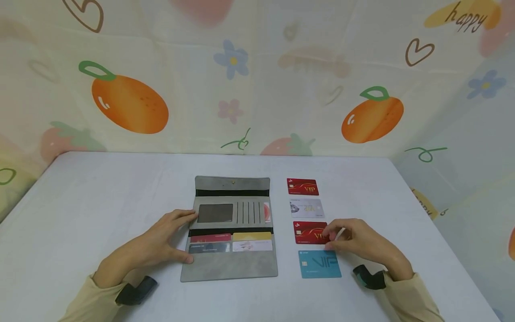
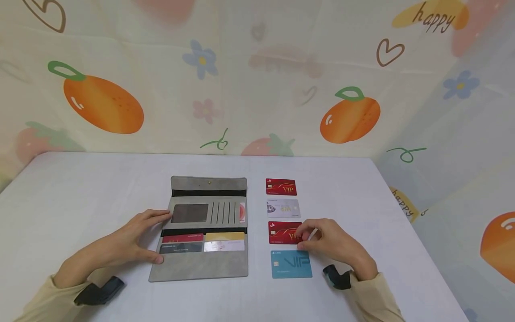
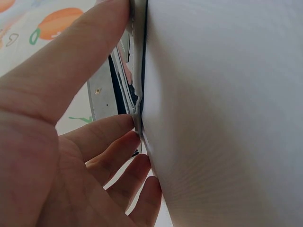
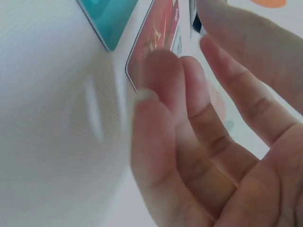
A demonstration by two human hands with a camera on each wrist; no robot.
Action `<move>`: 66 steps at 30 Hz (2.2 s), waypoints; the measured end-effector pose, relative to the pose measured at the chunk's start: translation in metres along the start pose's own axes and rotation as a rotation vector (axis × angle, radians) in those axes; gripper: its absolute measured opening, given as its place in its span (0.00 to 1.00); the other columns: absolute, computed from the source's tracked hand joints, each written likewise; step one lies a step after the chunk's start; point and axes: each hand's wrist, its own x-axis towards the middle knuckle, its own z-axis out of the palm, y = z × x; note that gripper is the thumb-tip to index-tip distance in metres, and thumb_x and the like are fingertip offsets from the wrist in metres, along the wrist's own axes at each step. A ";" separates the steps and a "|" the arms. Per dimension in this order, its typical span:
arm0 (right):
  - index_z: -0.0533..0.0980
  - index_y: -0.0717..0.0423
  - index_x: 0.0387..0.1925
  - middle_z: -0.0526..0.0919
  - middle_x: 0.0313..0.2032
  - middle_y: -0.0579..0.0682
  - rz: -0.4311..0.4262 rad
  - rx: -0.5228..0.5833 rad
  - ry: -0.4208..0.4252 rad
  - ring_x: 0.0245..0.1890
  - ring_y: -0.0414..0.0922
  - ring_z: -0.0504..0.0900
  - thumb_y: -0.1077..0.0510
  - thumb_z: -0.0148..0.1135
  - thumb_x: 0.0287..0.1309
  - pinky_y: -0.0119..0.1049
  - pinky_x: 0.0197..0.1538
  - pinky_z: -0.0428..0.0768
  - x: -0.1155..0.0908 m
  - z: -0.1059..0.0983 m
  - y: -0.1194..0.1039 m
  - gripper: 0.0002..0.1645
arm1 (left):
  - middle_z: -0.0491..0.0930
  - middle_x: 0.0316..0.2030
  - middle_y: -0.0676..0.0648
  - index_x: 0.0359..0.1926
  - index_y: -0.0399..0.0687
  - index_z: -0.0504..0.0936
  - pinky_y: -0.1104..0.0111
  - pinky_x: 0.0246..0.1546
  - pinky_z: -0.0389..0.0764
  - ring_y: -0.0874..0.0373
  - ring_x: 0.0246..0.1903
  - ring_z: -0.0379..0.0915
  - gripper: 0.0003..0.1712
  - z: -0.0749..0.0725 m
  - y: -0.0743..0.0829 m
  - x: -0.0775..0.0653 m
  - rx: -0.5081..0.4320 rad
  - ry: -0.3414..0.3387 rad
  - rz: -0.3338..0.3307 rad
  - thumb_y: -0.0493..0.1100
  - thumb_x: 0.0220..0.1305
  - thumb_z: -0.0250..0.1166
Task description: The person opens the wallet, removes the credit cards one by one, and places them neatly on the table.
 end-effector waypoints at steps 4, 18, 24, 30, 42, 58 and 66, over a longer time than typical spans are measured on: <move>0.81 0.56 0.47 0.80 0.35 0.48 -0.012 0.005 0.023 0.33 0.42 0.78 0.52 0.70 0.58 0.26 0.35 0.79 0.001 0.002 -0.006 0.18 | 0.63 0.68 0.36 0.70 0.36 0.66 0.34 0.62 0.64 0.33 0.67 0.56 0.59 -0.001 0.000 0.000 0.003 -0.001 0.001 0.57 0.41 0.81; 0.80 0.56 0.49 0.82 0.34 0.44 -0.113 -0.028 0.039 0.35 0.40 0.78 0.53 0.71 0.58 0.26 0.39 0.80 0.021 0.018 -0.030 0.19 | 0.63 0.69 0.36 0.70 0.36 0.66 0.34 0.62 0.64 0.33 0.68 0.56 0.58 -0.001 -0.002 -0.001 0.003 0.001 0.006 0.57 0.41 0.81; 0.79 0.57 0.51 0.84 0.36 0.45 -0.142 -0.036 0.016 0.34 0.38 0.80 0.54 0.71 0.57 0.26 0.41 0.81 0.030 0.023 -0.039 0.21 | 0.63 0.69 0.36 0.70 0.37 0.66 0.34 0.63 0.63 0.33 0.68 0.56 0.59 0.000 -0.002 -0.001 -0.003 -0.003 0.008 0.58 0.42 0.81; 0.78 0.59 0.56 0.84 0.43 0.52 -0.166 -0.042 0.006 0.36 0.37 0.80 0.54 0.71 0.58 0.23 0.43 0.81 0.042 0.027 -0.046 0.26 | 0.63 0.69 0.36 0.70 0.37 0.66 0.34 0.63 0.63 0.33 0.68 0.56 0.59 0.000 -0.002 -0.001 -0.004 -0.001 0.005 0.58 0.41 0.81; 0.77 0.58 0.58 0.83 0.53 0.55 -0.155 -0.082 0.035 0.46 0.49 0.83 0.55 0.72 0.56 0.41 0.50 0.85 0.064 0.038 -0.062 0.29 | 0.64 0.68 0.36 0.70 0.37 0.66 0.34 0.63 0.63 0.34 0.68 0.57 0.59 0.001 -0.003 -0.001 0.003 0.008 0.020 0.59 0.41 0.81; 0.75 0.57 0.62 0.80 0.58 0.56 -0.116 -0.068 0.065 0.49 0.50 0.82 0.57 0.74 0.53 0.43 0.52 0.84 0.084 0.043 -0.069 0.34 | 0.64 0.69 0.36 0.70 0.37 0.66 0.34 0.63 0.64 0.34 0.68 0.56 0.59 0.002 -0.003 0.000 -0.003 0.005 0.017 0.57 0.41 0.81; 0.74 0.55 0.63 0.79 0.60 0.53 -0.106 -0.103 0.045 0.50 0.49 0.81 0.56 0.74 0.53 0.43 0.53 0.84 0.090 0.045 -0.072 0.35 | 0.64 0.68 0.35 0.70 0.37 0.66 0.34 0.63 0.64 0.34 0.68 0.57 0.59 0.001 -0.002 -0.001 0.012 0.010 0.014 0.59 0.41 0.81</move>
